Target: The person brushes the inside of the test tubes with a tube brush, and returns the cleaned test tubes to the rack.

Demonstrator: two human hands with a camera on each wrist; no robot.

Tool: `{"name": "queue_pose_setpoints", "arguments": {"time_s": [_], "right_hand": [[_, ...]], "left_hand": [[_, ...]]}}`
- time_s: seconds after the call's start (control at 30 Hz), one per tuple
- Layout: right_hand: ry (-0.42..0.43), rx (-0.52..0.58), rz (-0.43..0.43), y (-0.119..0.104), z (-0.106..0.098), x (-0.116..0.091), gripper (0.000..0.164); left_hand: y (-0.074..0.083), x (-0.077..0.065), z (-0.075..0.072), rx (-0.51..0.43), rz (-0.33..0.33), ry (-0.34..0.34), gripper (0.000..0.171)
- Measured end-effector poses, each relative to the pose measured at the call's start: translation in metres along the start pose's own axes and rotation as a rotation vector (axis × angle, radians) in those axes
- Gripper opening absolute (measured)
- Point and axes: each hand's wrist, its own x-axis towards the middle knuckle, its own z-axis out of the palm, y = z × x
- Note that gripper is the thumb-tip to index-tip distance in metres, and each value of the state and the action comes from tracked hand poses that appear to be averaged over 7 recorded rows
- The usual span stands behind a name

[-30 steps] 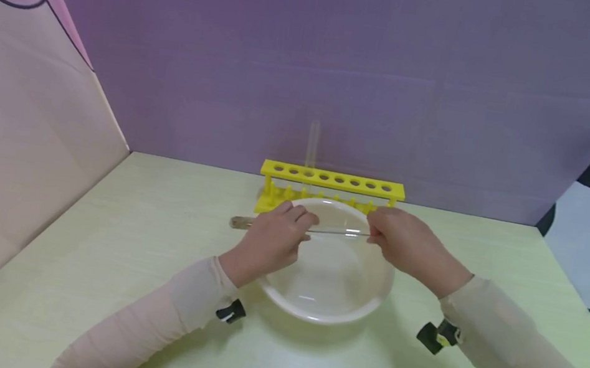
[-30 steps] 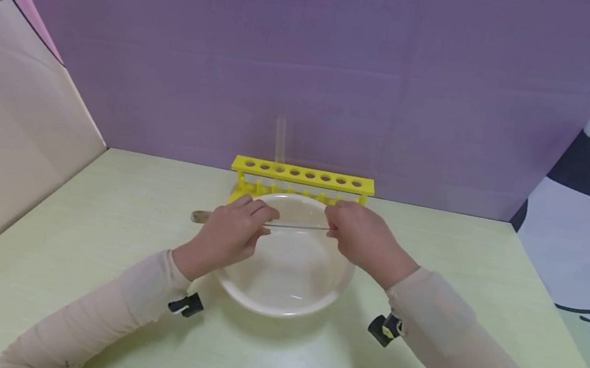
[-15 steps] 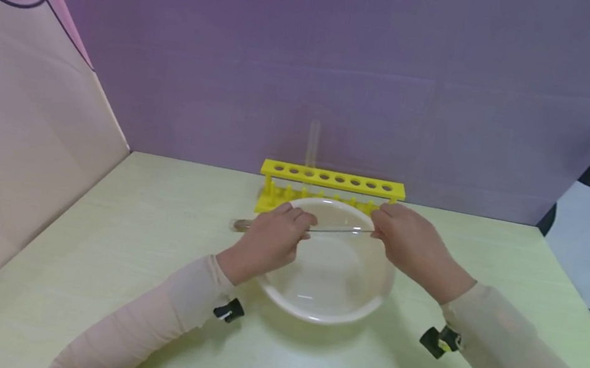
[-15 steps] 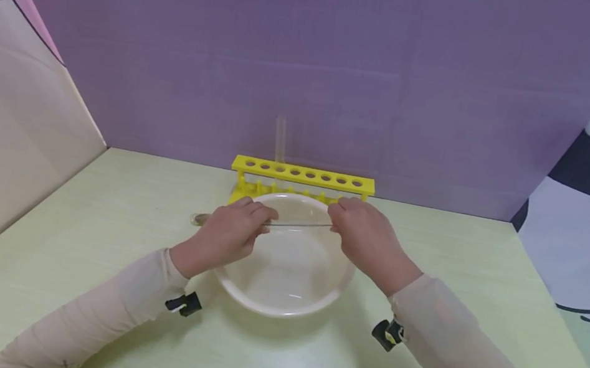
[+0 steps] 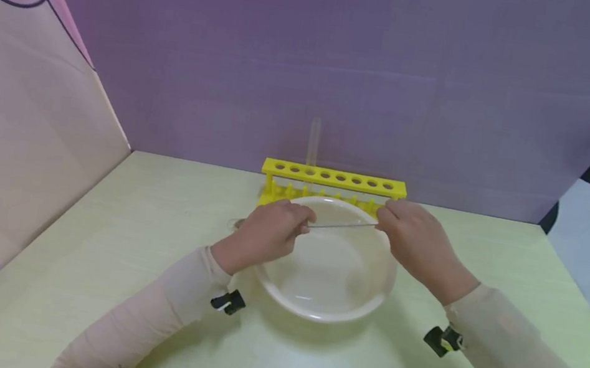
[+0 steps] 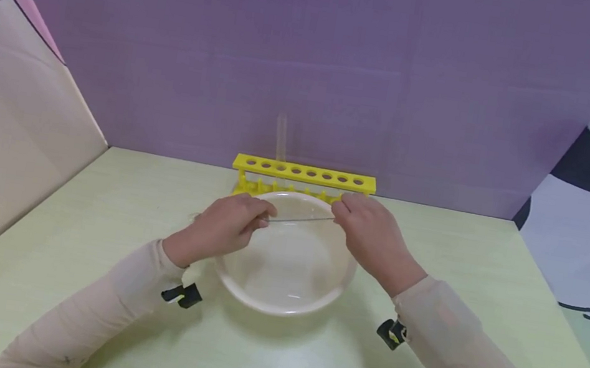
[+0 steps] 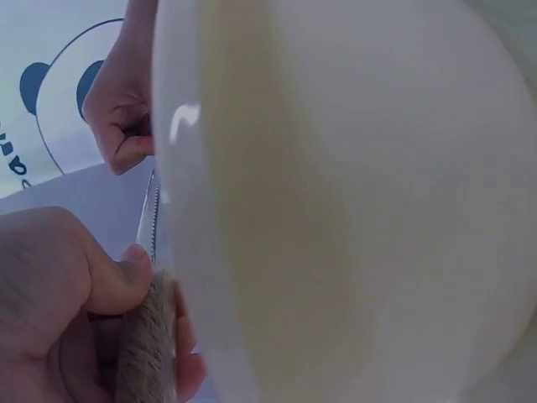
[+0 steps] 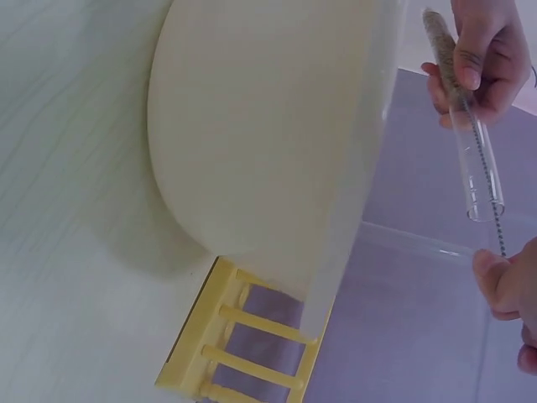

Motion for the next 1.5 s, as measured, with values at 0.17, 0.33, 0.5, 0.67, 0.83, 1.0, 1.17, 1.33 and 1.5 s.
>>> {"name": "queue_pose_setpoints", "arguments": {"time_s": [0.17, 0.33, 0.5, 0.67, 0.83, 1.0, 1.17, 1.33, 1.5], "right_hand": [[0.097, -0.014, -0.077, 0.003, 0.003, -0.003, 0.03], [0.157, -0.023, -0.132, 0.008, 0.006, -0.007, 0.025], [0.235, -0.047, -0.227, 0.015, 0.01, -0.014, 0.016], [0.331, -0.055, -0.29, 0.02, 0.015, -0.02, 0.019], [0.4, -0.073, -0.316, 0.023, 0.019, -0.024, 0.031], [0.438, -0.088, -0.321, 0.024, 0.022, -0.025, 0.027], [0.46, -0.104, -0.333, 0.026, 0.023, -0.027, 0.028], [0.487, -0.115, -0.353, 0.026, 0.024, -0.028, 0.029], [0.483, -0.114, -0.355, 0.026, 0.023, -0.03, 0.029]], "left_hand": [[-0.001, 0.001, -0.003, -0.038, -0.003, -0.039, 0.017], [-0.004, 0.003, -0.004, -0.105, -0.023, -0.1, 0.02], [-0.006, 0.003, -0.005, -0.157, -0.035, -0.132, 0.02], [-0.006, 0.002, -0.007, -0.196, -0.017, -0.145, 0.018], [-0.006, 0.002, -0.009, -0.248, -0.014, -0.181, 0.018], [-0.007, 0.001, -0.011, -0.279, -0.01, -0.2, 0.017], [-0.007, 0.0, -0.012, -0.306, -0.009, -0.222, 0.016], [-0.007, -0.001, -0.013, -0.34, -0.033, -0.257, 0.017], [-0.007, -0.001, -0.014, -0.366, -0.047, -0.285, 0.019]]}}
